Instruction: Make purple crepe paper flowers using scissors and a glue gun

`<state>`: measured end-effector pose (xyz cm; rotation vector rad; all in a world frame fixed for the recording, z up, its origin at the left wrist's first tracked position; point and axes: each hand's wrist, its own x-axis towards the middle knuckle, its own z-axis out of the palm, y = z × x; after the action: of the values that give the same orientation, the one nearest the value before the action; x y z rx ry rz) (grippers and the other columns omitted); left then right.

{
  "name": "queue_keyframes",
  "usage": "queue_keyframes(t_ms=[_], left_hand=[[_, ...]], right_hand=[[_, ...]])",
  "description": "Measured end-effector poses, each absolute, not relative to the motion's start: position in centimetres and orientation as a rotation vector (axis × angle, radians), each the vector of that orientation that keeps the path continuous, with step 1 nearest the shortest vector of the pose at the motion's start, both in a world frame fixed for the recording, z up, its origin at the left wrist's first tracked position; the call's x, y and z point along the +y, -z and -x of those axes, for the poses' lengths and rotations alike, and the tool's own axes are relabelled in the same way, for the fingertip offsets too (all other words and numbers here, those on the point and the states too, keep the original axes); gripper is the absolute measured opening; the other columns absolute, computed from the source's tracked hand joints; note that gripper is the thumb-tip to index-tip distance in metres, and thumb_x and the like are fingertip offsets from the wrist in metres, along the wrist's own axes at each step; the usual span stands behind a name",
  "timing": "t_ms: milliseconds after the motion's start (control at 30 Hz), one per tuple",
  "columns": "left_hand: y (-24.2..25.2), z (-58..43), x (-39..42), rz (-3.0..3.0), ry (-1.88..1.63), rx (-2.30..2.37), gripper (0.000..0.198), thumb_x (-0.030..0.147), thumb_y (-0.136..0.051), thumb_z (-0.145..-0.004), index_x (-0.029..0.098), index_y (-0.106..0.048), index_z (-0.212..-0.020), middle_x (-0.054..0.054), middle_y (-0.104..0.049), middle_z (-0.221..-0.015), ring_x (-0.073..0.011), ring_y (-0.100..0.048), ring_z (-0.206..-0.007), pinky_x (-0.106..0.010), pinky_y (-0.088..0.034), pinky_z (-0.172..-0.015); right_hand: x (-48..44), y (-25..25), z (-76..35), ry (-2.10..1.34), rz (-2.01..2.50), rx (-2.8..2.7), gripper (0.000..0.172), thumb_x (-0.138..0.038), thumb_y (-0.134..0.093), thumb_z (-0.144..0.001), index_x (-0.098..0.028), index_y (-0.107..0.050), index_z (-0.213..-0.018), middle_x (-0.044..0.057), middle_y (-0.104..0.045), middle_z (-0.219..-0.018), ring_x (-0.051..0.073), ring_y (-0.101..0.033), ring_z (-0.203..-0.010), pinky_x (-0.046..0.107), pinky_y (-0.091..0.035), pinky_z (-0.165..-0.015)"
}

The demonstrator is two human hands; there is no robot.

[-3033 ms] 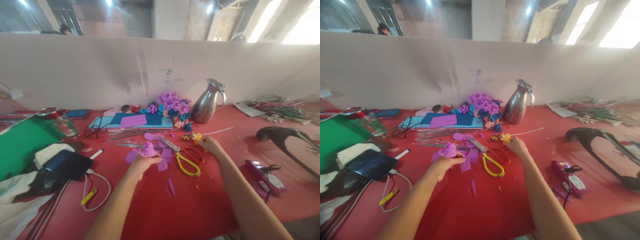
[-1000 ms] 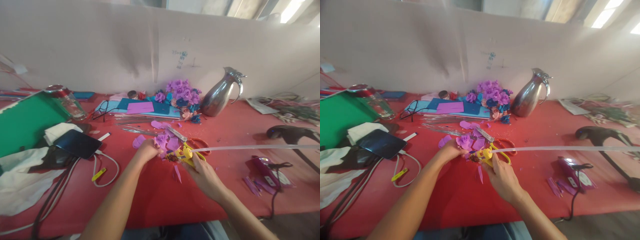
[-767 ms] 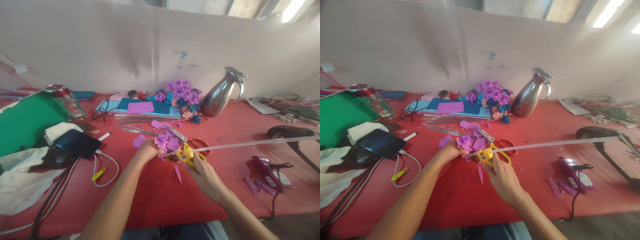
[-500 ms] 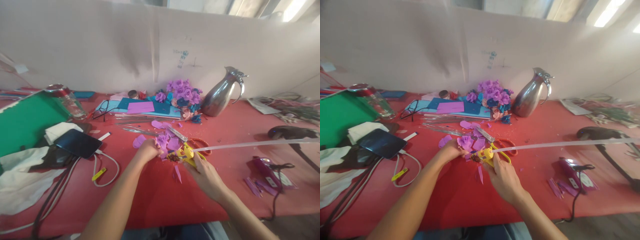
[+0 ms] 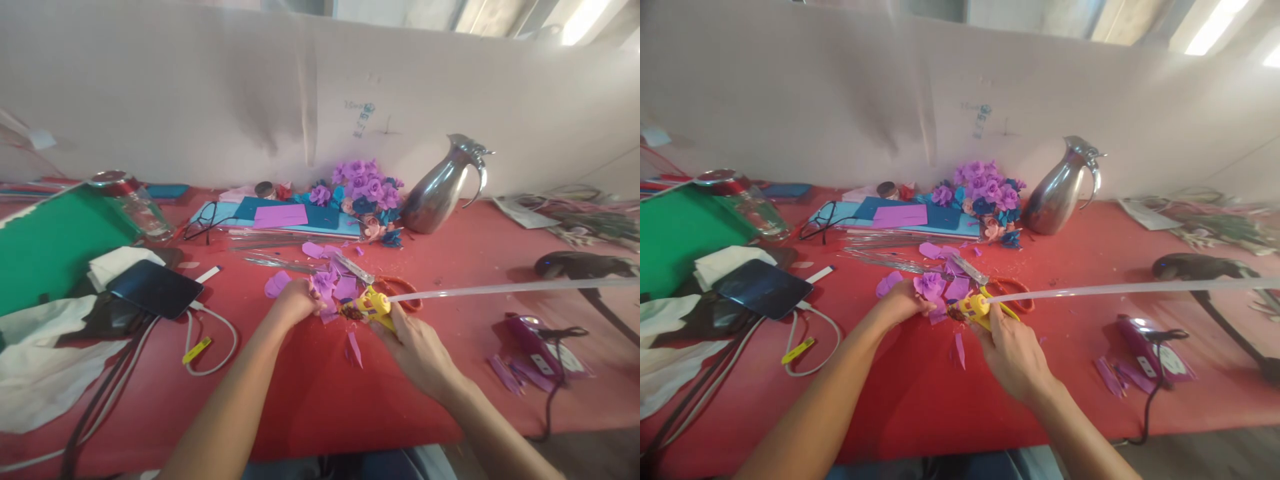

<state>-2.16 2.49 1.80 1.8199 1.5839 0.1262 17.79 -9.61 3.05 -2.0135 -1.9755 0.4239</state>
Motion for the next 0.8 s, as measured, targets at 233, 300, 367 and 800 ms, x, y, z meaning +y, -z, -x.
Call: queue_keyframes(t_ms=[233,300,367,800], left_hand=[[-1.5,2.3,2.5,-1.821,-0.100,1.585,0.019,0.015,-0.062,-0.058,0.021,-0.051,-0.043,0.002,-0.053,-0.045,-0.0159,-0.053,-0.052,-0.026,-0.032,-0.052],[-1.5,2.3,2.5,-1.816,-0.090,1.588,0.016,0.015,-0.061,-0.059,0.020,-0.053,-0.046,0.001,-0.056,-0.048,-0.0161,-0.055,-0.054,-0.026,-0.033,-0.052],[-1.7,2.2,2.5,-1.812,-0.066,1.589,0.016,0.016,-0.062,-0.060,0.020,-0.054,-0.047,0.001,-0.058,-0.049,-0.0159,-0.056,-0.055,-0.025,-0.033,-0.052],[-2.6,2.0,2.0,-1.838,0.031,1.614,0.012,0.016,-0.060,-0.063,0.019,-0.056,-0.052,-0.001,-0.064,-0.058,-0.0168,-0.061,-0.064,-0.024,-0.036,-0.055]], right_hand=[[-9.7,-3.2,-18.2,-0.382,2.112,-1.981,0.020,-0.039,-0.045,-0.091,-0.022,-0.053,-0.095,0.007,-0.069,-0.070,0.027,-0.068,-0.065,0.027,-0.032,-0.052],[-9.8,-3.2,-18.3,-0.374,2.126,-1.979,0.021,-0.039,-0.045,-0.090,-0.021,-0.053,-0.097,0.007,-0.069,-0.070,0.026,-0.067,-0.064,0.026,-0.032,-0.052],[-9.9,-3.4,-18.2,-0.357,2.131,-1.971,0.021,-0.038,-0.043,-0.091,-0.021,-0.053,-0.099,0.006,-0.069,-0.068,0.025,-0.067,-0.061,0.026,-0.031,-0.051],[-9.9,-3.9,-17.2,-0.312,2.030,-2.032,0.019,-0.034,-0.042,-0.092,-0.020,-0.053,-0.091,0.007,-0.070,-0.071,0.024,-0.068,-0.065,0.026,-0.033,-0.052]])
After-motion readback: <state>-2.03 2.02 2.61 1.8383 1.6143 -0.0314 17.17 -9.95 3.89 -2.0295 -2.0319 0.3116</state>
